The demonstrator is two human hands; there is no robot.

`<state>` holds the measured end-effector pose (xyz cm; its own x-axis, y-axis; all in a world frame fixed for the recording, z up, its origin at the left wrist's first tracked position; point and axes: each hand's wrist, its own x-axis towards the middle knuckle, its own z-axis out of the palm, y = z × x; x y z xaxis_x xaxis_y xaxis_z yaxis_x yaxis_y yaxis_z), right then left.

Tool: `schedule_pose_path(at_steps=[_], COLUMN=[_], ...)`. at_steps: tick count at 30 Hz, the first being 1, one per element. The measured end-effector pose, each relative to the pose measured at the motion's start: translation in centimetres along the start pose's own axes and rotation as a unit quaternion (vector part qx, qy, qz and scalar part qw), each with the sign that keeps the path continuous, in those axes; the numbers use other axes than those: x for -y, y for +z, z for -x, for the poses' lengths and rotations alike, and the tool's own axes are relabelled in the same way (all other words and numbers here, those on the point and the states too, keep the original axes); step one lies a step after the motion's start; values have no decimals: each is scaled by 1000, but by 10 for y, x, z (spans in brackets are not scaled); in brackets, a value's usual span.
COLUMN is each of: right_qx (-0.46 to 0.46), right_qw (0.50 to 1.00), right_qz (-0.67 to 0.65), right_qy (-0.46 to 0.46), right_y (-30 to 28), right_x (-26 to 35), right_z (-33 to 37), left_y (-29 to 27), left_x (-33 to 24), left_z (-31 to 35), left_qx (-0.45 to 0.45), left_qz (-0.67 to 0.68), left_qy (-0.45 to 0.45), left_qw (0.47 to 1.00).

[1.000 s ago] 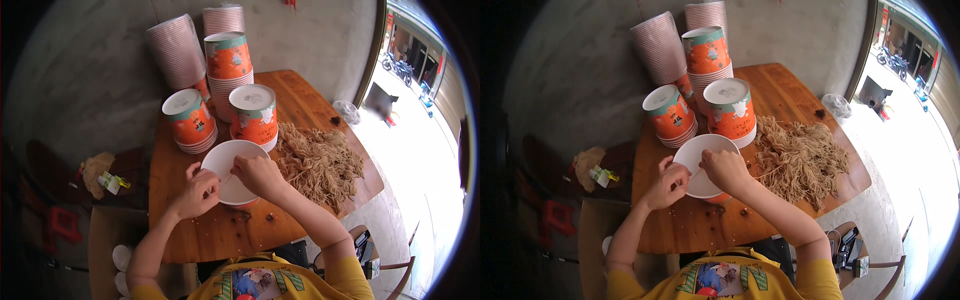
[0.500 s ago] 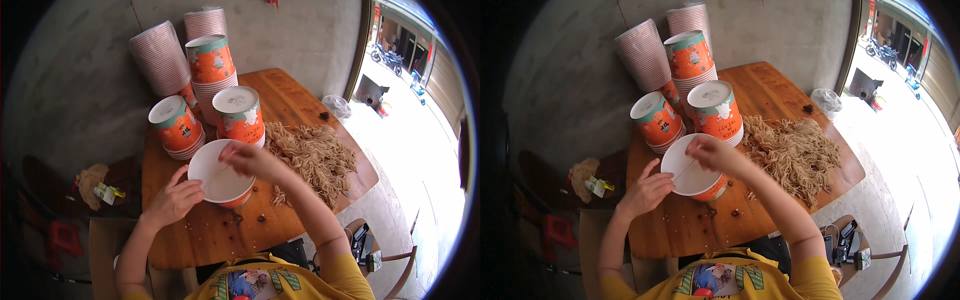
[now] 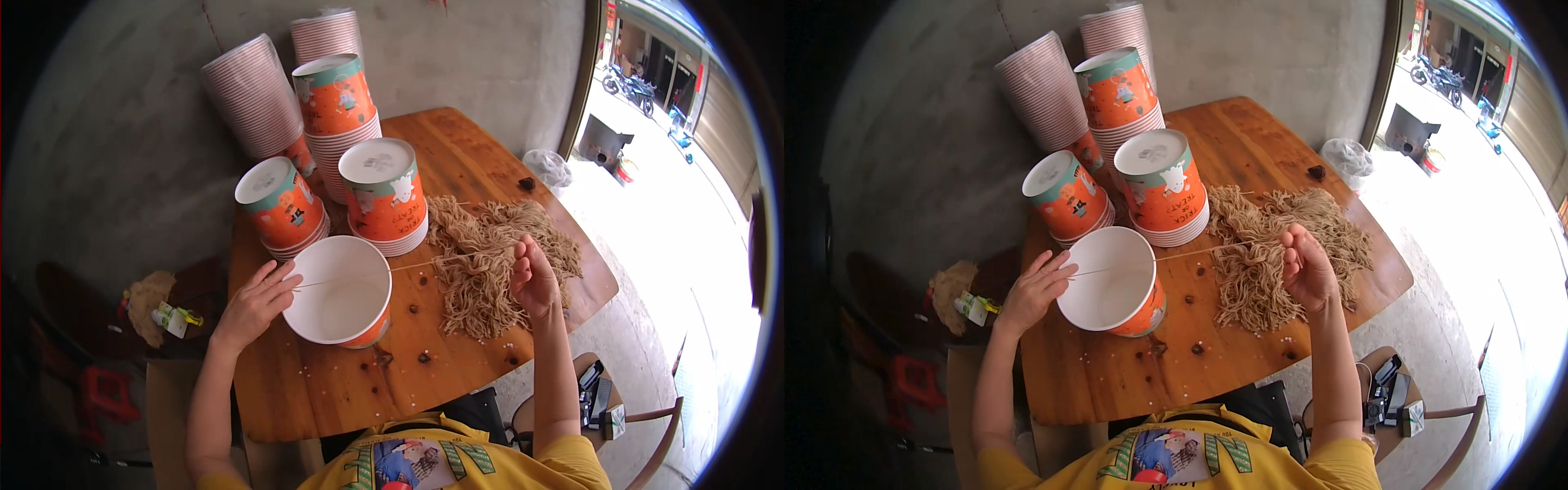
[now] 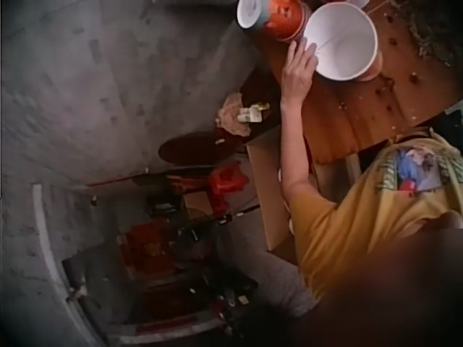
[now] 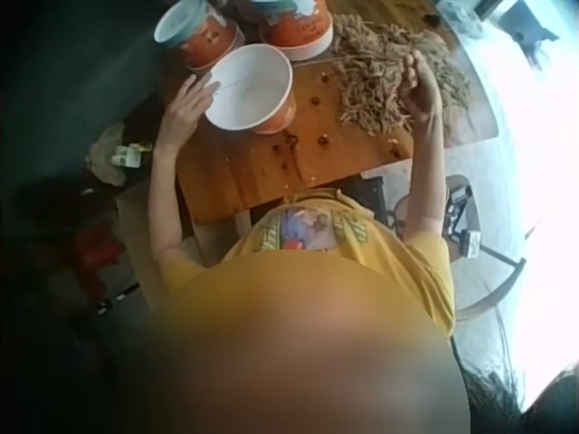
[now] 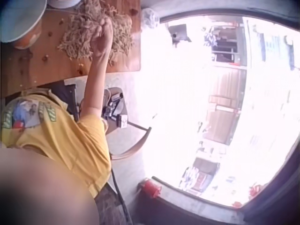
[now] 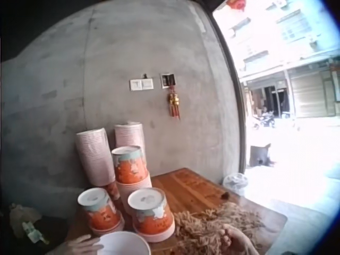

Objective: Manually separating and placing fibrous material into paper cups on a wooden table.

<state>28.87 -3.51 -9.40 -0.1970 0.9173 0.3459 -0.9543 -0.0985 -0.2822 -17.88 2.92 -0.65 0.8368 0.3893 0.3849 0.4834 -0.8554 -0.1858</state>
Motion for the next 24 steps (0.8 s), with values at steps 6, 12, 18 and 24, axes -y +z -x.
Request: schedule_pose_path(at_steps=[6,12,18,24], right_qx=[-140,-113,117,159], right_qw=[974,749,676,740], right_qz=[173,653,718,653], right_qy=[-45,-19,-113,3], right_y=[32,73,91,94], right_x=[-22,-55,-115,-106], right_z=[3,-24,-25,-27], left_y=[2,-18,-23,-11], left_x=[-1,-44,-135,-132], left_z=[-11,-26,-93,-95], left_qx=[-4,-113,-73,-114], left_qz=[8,95,254,236], left_qy=[-14,-76,-56,-78], left_qw=[1000,986,963,962])
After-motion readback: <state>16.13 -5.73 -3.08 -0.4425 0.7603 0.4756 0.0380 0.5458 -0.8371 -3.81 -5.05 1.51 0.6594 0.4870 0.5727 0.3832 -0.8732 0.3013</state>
